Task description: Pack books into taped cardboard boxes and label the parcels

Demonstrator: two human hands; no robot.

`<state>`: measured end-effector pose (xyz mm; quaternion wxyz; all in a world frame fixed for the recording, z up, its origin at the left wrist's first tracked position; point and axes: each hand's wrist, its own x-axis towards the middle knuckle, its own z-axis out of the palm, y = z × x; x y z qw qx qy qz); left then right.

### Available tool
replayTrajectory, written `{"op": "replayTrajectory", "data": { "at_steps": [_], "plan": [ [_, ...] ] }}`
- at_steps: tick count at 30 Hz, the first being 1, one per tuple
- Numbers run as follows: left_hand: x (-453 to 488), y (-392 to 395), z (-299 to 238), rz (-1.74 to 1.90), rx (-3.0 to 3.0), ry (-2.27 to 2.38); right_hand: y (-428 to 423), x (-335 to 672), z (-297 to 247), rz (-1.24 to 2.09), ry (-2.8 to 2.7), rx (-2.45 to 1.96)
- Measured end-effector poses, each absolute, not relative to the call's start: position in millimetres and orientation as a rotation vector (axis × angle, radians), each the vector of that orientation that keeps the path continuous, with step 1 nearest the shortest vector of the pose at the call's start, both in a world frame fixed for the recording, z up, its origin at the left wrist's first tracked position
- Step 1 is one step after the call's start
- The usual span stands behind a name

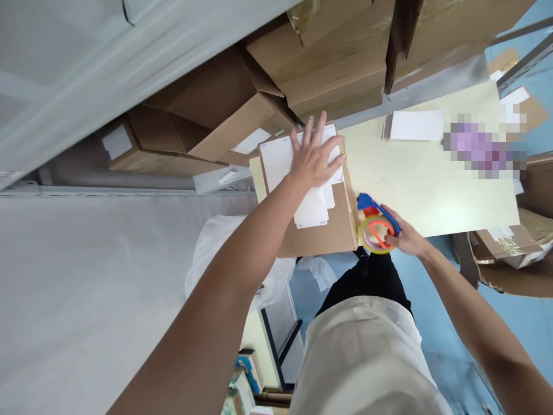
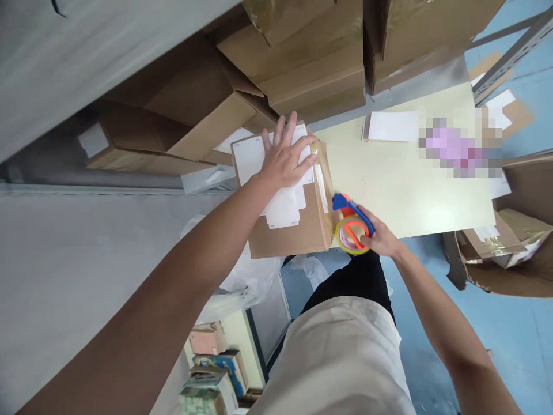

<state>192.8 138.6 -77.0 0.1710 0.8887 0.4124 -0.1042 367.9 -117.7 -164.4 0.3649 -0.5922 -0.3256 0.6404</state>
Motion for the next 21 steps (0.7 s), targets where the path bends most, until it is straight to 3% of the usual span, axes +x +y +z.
{"op": "replayTrajectory", "data": {
  "at_steps": [5,10,15,21],
  "plan": [
    [193,137,-78,-0.269,2.512,1.200,-210,339,-164,1.682,-0.872,-1.599],
    [195,139,-80,-0.245,2.500,1.259,-224,290,-158,1.642,-0.614,-1.548],
    [186,163,-88,-0.309,2.391,1.476,-183,281,-157,1.495,-0.392,-1.595],
    [145,158,-82,-0.351,2.168,1.763,-52,372,-165,1.427,-0.455,-1.563]
  ]
}}
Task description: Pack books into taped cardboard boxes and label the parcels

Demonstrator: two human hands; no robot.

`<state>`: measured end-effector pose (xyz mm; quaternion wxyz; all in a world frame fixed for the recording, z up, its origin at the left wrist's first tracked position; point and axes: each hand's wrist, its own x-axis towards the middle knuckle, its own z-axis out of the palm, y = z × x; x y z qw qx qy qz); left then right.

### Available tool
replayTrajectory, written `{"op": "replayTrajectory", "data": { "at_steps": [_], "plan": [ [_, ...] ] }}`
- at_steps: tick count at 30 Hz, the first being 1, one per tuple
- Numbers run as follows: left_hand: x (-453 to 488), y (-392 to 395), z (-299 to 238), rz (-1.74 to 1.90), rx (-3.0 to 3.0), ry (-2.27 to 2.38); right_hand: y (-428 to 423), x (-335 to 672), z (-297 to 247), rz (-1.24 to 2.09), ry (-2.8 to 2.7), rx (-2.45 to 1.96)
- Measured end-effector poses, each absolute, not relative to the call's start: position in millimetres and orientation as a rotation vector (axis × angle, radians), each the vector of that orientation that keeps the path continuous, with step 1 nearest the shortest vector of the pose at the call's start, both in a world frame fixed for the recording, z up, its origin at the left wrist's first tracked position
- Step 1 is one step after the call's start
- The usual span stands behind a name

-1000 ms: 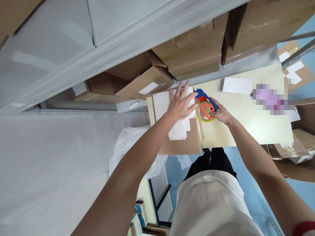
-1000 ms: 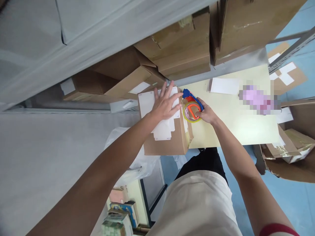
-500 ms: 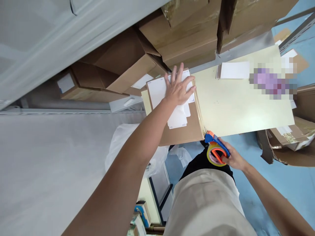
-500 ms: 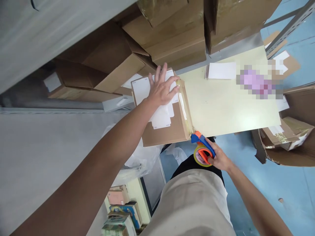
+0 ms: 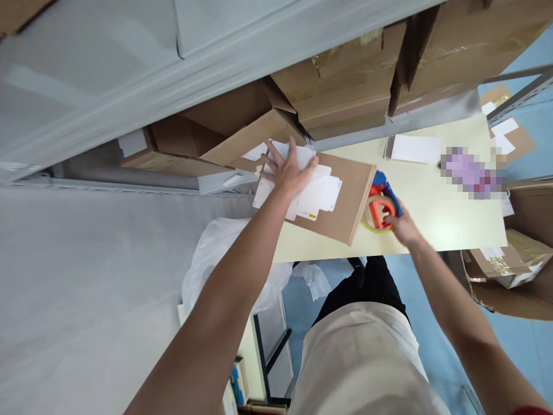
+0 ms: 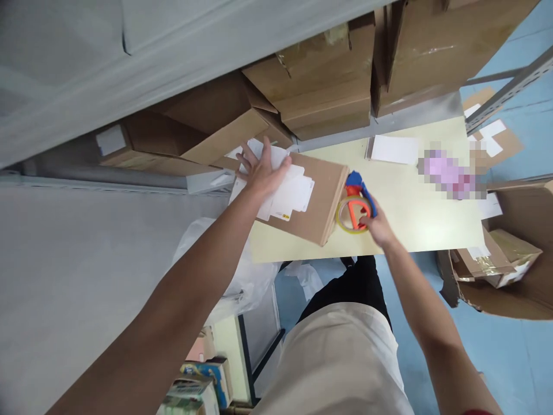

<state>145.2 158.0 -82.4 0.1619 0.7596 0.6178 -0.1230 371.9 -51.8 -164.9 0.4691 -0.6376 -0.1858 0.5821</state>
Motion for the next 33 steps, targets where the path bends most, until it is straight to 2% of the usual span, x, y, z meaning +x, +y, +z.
{"op": "replayTrajectory", "data": {
  "at_steps": [4,8,14,19,24,29,33],
  "plan": [
    [149,125,-71,-0.322,2.436,1.271,31,420,-164,1.525,-0.572,-1.465],
    [171,115,-68,-0.313,2.497,1.033,55,426,-159,1.589,-0.669,-1.437],
    [176,119,-70,-0.322,2.479,1.085,20,423,-162,1.572,-0.716,-1.508],
    [176,118,-68,-0.332,2.478,1.092,-73,406,-158,1.608,-0.707,-1.587],
    [178,115,-72,-0.312,2.494,1.108,-147,339,-152,1.626,-0.622,-1.584],
    [182,117,-67,-0.341,2.438,1.297,-124,292,-154,1.432,-0.456,-1.602],
    [166,123,-55,-0.399,2.374,1.409,-66,316,-158,1.326,-0.468,-1.607]
  ]
}}
